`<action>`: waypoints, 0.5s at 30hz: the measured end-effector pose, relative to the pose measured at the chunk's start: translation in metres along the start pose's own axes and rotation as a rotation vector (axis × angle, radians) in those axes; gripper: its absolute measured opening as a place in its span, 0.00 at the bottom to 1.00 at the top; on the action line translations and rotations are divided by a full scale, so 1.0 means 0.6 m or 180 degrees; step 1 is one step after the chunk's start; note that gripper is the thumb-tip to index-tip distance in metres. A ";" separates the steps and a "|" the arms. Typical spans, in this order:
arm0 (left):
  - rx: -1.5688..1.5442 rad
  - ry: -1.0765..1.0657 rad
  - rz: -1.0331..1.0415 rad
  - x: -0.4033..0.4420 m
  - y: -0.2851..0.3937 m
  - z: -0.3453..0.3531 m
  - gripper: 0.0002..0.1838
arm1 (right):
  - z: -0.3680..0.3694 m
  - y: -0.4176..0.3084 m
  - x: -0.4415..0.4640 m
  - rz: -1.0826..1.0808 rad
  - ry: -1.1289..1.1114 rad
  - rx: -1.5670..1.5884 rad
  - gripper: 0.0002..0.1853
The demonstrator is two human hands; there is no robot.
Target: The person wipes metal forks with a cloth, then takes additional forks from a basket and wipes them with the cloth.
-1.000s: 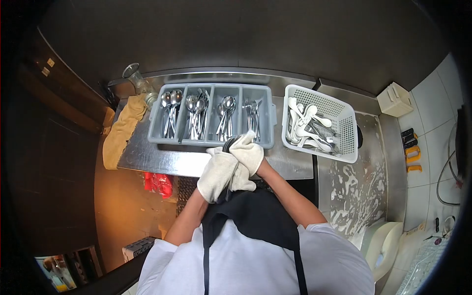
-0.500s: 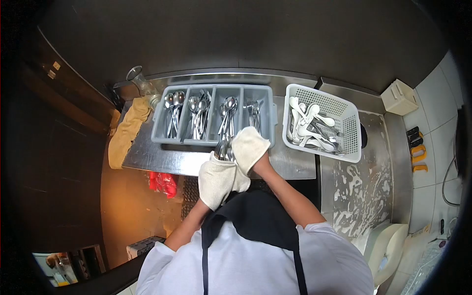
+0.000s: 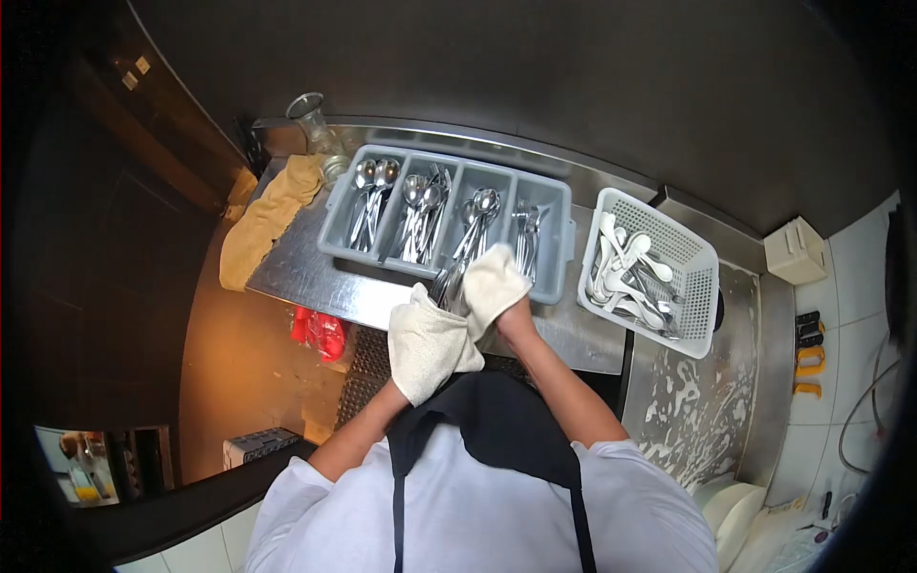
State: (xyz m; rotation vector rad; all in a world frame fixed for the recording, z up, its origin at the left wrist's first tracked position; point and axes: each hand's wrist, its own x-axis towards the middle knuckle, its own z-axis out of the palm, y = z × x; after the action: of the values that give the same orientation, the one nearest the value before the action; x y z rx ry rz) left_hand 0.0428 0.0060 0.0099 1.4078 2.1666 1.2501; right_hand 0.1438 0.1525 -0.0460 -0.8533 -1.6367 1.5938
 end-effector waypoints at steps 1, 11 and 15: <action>-0.0234 0.0045 -0.0061 0.001 0.000 -0.003 0.15 | 0.001 0.009 0.020 0.0063 0.0290 0.0764 0.12; 0.0936 -0.0216 -0.0225 0.038 -0.048 -0.052 0.11 | 0.092 0.117 0.045 0.0821 -0.1064 0.2448 0.14; 0.1019 0.0226 -0.0351 0.043 -0.074 -0.056 0.13 | 0.120 -0.002 0.065 -0.0207 -0.1156 -0.0297 0.10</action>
State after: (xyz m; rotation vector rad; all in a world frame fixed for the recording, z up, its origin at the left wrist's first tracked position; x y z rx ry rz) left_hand -0.0182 0.0034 0.0009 1.3495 2.5440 0.9596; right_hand 0.0620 0.1456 -0.0441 -0.5712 -1.9817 1.7108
